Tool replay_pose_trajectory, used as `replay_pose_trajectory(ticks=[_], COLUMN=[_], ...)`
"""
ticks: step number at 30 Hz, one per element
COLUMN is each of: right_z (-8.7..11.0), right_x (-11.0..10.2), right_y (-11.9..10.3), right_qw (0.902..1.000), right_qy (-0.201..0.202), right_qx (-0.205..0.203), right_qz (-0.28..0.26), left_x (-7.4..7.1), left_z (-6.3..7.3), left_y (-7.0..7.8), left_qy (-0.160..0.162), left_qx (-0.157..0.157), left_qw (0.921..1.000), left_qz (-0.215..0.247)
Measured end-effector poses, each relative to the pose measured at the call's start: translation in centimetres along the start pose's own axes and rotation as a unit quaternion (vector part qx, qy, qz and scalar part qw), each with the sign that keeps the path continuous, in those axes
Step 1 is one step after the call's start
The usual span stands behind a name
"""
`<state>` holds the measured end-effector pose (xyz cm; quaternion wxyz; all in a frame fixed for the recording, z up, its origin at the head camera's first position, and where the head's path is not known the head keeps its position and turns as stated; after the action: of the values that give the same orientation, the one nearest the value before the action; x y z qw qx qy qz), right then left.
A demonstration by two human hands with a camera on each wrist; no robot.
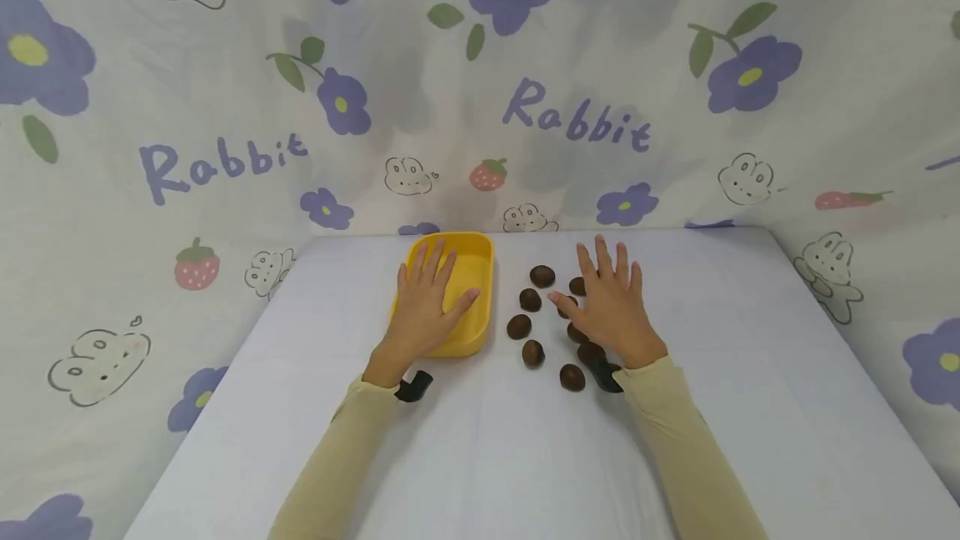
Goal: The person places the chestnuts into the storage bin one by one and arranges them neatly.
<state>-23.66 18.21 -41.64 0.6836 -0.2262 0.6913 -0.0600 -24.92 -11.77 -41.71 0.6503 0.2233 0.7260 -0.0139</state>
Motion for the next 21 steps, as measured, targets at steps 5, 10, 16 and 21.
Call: replay_pose_trajectory(ticks=[5, 10, 16, 21], right_z=[0.2, 0.6, 0.8, 0.8], right_x=[-1.5, -2.4, -3.2, -3.5], right_y=[0.5, 1.5, 3.0, 3.8], right_qw=[0.9981, 0.9935, 0.9902, 0.9878], right_qy=[0.045, 0.085, 0.090, 0.070], right_qx=[-0.023, -0.034, -0.023, 0.003], right_qz=[-0.034, -0.068, -0.104, -0.139], left_x=[-0.5, -0.7, 0.8, 1.8], left_z=[1.4, 3.0, 3.2, 3.4], left_y=[-3.4, -6.0, -7.7, -8.5], left_qy=[0.035, 0.036, -0.005, -0.051], left_qx=[-0.016, -0.047, -0.079, -0.108], left_qw=[0.9965, 0.9890, 0.9802, 0.9678], left_qz=[0.074, 0.135, 0.182, 0.222])
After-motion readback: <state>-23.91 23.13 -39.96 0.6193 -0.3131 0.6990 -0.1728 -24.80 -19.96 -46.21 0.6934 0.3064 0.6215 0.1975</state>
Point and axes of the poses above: each hand's wrist, its own z-axis away from the middle knuckle, its own x-axis out of the palm, y = z × x, the point moved 2 cm from there along -z, towards the middle knuckle, and after that the axes turned 5 degrees about -y, right-handed, at the moved point
